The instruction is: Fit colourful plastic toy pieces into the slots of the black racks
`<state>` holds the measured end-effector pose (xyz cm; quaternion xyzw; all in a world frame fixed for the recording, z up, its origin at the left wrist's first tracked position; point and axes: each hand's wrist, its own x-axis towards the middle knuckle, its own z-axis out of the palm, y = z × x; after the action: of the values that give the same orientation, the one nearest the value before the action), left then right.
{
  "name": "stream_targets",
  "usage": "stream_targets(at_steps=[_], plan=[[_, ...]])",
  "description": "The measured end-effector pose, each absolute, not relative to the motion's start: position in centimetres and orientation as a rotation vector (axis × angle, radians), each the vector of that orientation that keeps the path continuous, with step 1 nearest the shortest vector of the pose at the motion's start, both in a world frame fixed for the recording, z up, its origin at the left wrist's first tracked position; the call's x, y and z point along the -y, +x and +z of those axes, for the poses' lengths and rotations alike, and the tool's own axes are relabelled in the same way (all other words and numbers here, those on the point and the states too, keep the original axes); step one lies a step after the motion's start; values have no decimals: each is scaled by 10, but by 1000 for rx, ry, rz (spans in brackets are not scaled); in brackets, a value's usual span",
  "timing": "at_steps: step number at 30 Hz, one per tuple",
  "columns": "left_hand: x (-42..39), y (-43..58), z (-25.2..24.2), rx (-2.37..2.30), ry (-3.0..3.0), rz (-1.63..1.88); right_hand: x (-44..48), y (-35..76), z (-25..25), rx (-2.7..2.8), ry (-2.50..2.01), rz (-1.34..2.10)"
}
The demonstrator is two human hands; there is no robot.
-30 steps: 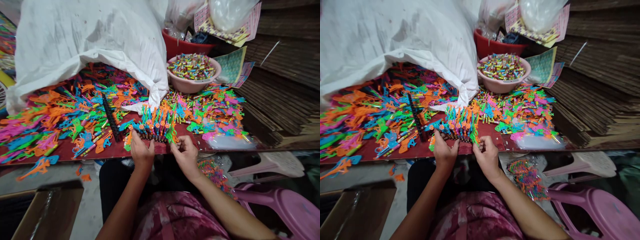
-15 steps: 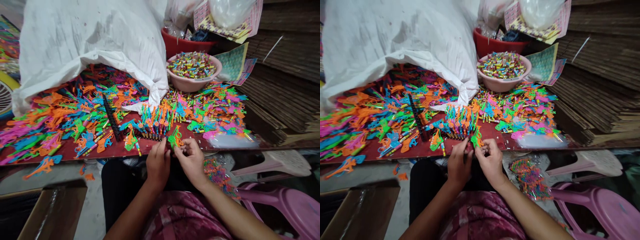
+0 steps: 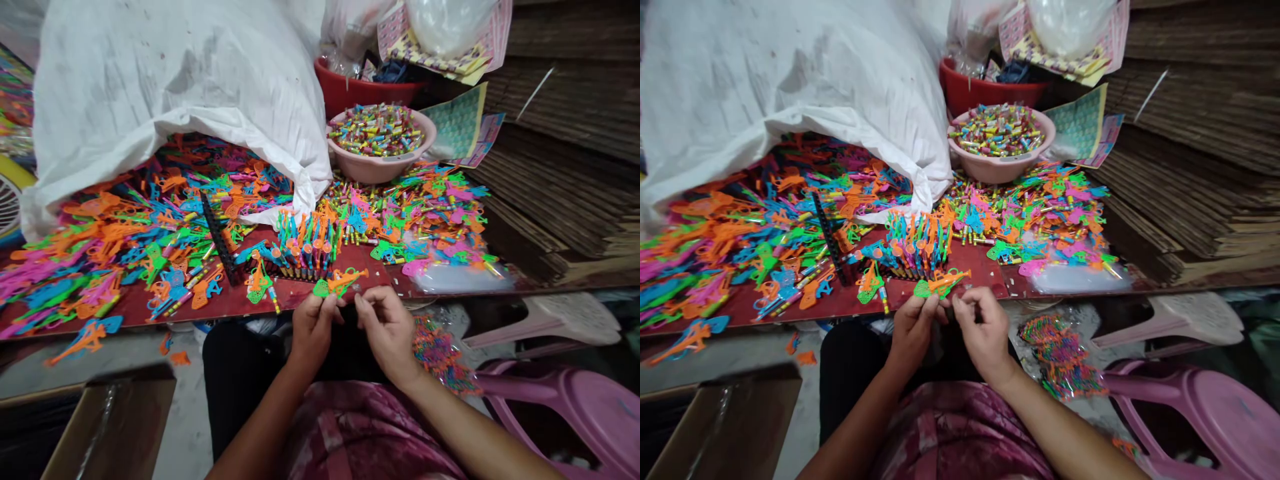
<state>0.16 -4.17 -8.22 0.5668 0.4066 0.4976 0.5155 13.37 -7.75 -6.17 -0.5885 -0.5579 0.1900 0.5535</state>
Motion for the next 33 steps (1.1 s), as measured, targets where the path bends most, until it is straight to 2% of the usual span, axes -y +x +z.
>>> stream_targets(at_steps=[4, 7, 13, 20, 33], plan=[[43, 4, -74, -688, 939, 1009, 73, 146, -59, 1392, -1364, 561], [40, 7, -76, -519, 806, 899, 72, 146, -56, 1553, -1368, 489], [36, 16, -79, -524, 740, 841, 73, 142, -57, 1599, -1327, 314], [32, 19, -75, -474, 645, 835, 70, 148, -52, 1609, -1334, 321], [22, 18, -81, -566, 768, 821, 62, 149, -61, 1475, -1461, 94]])
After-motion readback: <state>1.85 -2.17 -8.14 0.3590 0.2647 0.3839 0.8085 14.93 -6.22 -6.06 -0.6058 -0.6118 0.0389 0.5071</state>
